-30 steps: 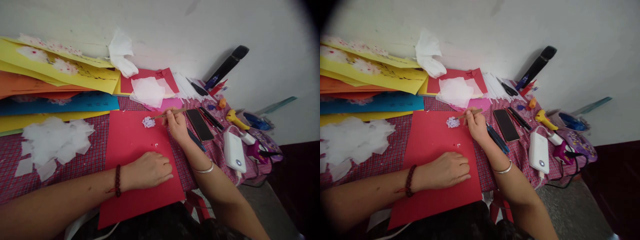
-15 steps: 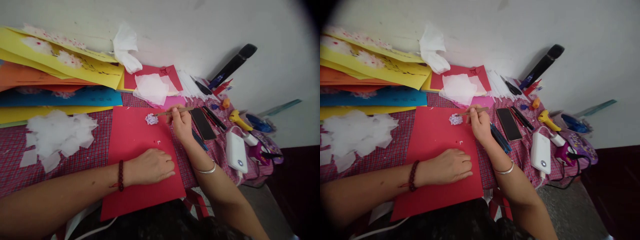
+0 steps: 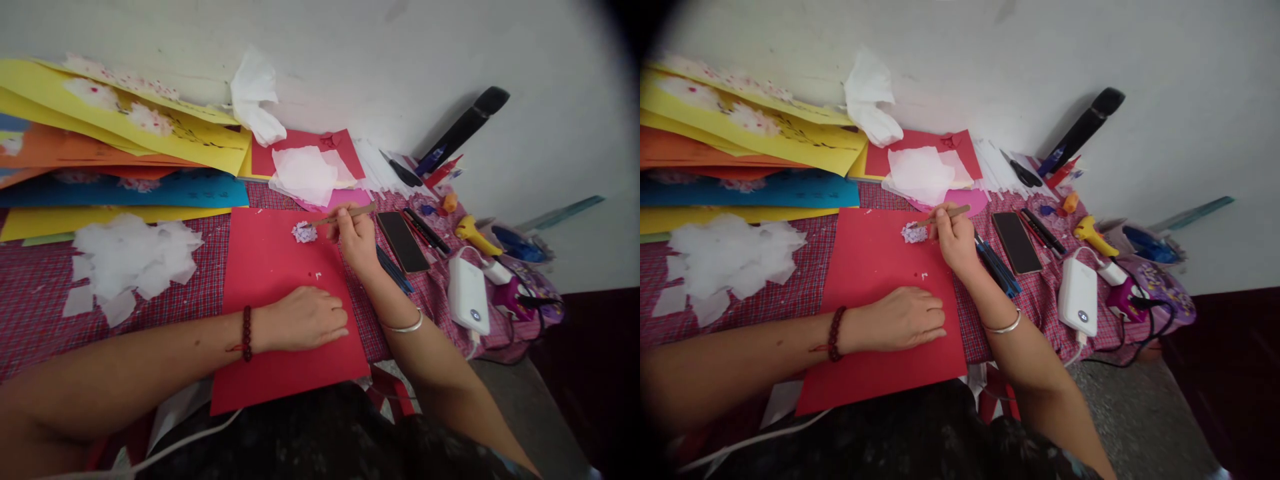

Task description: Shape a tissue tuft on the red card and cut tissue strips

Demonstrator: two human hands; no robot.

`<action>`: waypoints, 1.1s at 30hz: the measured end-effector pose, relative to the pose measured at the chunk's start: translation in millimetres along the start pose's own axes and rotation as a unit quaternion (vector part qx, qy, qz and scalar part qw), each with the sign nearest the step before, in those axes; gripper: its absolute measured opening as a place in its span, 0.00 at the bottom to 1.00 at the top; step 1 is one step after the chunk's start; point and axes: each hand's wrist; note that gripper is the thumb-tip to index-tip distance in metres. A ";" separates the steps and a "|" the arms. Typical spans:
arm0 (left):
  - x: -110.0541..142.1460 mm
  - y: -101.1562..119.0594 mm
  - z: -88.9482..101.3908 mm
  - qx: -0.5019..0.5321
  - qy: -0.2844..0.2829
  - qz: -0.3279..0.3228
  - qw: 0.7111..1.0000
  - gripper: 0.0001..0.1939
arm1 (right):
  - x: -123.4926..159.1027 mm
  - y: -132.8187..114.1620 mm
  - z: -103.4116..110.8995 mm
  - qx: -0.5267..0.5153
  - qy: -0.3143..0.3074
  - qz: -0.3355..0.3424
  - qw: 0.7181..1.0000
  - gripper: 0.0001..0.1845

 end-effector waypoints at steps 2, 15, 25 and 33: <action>0.5 -0.2 1.1 -0.005 0.002 -0.005 1.000 0.15 | -0.9 -0.5 -1.5 -0.032 0.023 -0.011 0.999 0.21; 0.0 2.4 5.0 0.051 0.098 -0.027 0.993 0.24 | -5.1 20.6 -1.7 -0.041 0.047 -0.104 0.993 0.26; -0.1 3.4 1.3 0.106 0.040 0.040 0.993 0.17 | -10.9 -21.2 29.1 0.013 0.118 -0.020 0.993 0.21; 3.3 -6.1 -10.9 0.129 0.040 0.037 0.990 0.20 | -86.7 -72.3 177.9 0.280 0.196 0.093 0.935 0.14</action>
Point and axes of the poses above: each hand's wrist, its own x-axis away from the middle knuckle, its own z-axis out of the back of the hand, y = z × x, and after that the axes turned 8 degrees about y, right-handed
